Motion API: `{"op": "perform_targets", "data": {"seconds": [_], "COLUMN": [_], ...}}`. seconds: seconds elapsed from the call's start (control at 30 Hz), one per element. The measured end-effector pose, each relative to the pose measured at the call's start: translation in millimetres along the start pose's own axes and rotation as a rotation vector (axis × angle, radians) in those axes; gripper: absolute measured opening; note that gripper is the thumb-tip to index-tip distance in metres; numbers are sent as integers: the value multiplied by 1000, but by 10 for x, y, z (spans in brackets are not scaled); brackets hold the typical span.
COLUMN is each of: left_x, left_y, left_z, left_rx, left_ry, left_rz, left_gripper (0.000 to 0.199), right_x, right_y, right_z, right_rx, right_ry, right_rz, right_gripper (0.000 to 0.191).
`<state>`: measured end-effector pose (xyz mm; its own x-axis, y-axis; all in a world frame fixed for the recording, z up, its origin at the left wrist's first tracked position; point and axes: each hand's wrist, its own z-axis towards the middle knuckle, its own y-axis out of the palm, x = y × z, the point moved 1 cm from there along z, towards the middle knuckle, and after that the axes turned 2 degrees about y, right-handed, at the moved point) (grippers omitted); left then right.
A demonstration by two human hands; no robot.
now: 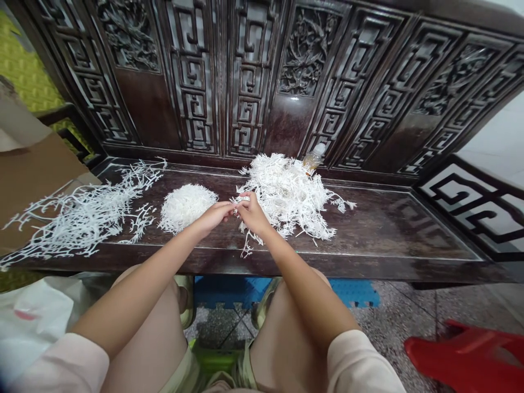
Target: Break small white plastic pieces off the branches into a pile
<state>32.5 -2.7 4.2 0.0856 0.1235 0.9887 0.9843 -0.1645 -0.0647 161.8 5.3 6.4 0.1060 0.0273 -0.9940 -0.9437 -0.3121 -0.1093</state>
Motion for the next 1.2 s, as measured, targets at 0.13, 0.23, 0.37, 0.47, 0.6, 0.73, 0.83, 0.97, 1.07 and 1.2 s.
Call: {"op": "perform_targets", "data": {"seconds": [0.13,0.23,0.37,0.47,0.6,0.73,0.83,0.97,1.07,1.2], "left_x": [10,-14,-31,-24,-22,-28,-27,-27,-34,-50], "left_y": [-35,-54,-51,-28,-6,-37,-63,-55,-29,-17], "left_z": [19,15,-24,-54,-30,22,16,-28,-32,2], "left_rx": [26,90,120,152,155,100,44,38,52,92], "left_ry": [47,112,209,252,248,224,204,149,167,194], "left_rz": [-34,78,297,438,456,381,390,402,370,352], "left_gripper": [19,22,23,23,24,26,29,31,31,28], "right_x": [-20,-18,-13,-14,-12,8,23,31,26,14], "right_y": [-27,-42,-28,-15,-56,-119,-133,-106,-88,-94], "right_z": [-13,-12,8,19,27,31,36,47,50,40], "right_rx": [-79,-116,-41,-29,-76,-188,-201,-179,-153,-104], "right_ry": [195,227,159,152,160,141,125,90,47,-38], "right_rz": [88,68,-12,-54,-65,-45,-73,-132,-174,-300], "right_gripper": [23,23,14,8,11,15,14,15,15,17]}}
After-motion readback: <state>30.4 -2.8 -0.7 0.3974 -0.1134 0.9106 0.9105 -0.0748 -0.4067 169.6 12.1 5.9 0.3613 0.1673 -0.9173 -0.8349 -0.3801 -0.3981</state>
